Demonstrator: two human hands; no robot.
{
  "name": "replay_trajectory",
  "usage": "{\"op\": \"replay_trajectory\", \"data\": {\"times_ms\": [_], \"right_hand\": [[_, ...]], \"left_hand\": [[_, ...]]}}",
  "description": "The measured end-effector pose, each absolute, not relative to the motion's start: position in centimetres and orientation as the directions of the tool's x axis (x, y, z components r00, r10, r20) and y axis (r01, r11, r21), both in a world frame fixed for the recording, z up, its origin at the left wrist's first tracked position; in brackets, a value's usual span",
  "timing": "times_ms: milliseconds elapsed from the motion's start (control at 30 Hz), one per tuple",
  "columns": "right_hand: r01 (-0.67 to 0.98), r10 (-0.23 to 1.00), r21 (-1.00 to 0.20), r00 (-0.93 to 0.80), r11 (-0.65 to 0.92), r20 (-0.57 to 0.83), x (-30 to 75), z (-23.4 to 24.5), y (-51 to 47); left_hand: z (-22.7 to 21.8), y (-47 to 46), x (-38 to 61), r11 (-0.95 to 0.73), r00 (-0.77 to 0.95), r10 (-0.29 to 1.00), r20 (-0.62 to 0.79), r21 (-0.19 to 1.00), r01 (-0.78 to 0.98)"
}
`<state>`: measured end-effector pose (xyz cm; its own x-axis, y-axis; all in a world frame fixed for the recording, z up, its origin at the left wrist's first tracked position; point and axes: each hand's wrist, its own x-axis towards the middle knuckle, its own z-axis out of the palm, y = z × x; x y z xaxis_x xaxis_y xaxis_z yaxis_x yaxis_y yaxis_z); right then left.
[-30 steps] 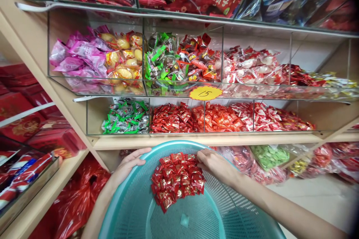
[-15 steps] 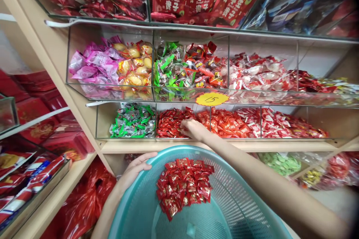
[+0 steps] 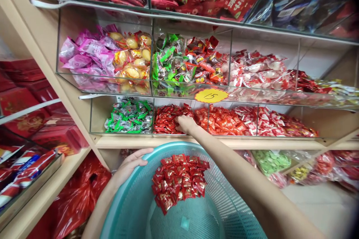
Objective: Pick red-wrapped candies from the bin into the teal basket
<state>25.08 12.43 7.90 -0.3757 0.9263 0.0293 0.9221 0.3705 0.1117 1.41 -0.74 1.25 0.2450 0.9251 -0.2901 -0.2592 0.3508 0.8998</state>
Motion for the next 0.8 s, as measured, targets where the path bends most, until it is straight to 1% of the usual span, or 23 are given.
{"op": "replay_trajectory", "data": {"times_ms": [100, 200, 433, 567, 700, 800], "right_hand": [[0.917, 0.922, 0.120, -0.386, 0.381, 0.026, 25.2, 8.2, 12.0], [0.914, 0.920, 0.127, -0.391, 0.385, 0.023, 25.7, 8.7, 11.4], [0.917, 0.926, 0.147, -0.378, 0.371, 0.019, 27.5, 10.3, 9.7], [0.912, 0.919, 0.141, -0.393, 0.386, 0.020, 28.5, 11.3, 8.5], [0.896, 0.895, 0.110, -0.440, 0.431, 0.073, 29.3, 11.8, 7.1], [0.868, 0.857, 0.057, -0.495, 0.493, 0.141, 29.5, 11.9, 5.2]], "left_hand": [[2.1, -1.1, 1.6, 0.366, 0.233, 0.921, -0.313, 0.900, -0.236], [2.7, -1.3, 1.8, 0.352, 0.220, 0.927, -0.305, 0.909, -0.222], [2.0, -1.3, 1.9, 0.357, 0.227, 0.927, -0.299, 0.891, -0.282], [2.1, -1.4, 2.0, 0.355, 0.202, 0.929, -0.309, 0.898, -0.260], [2.4, -1.5, 2.2, 0.361, 0.186, 0.927, -0.325, 0.908, -0.211], [2.7, -1.7, 2.3, 0.350, 0.172, 0.932, -0.318, 0.914, -0.205]]}}
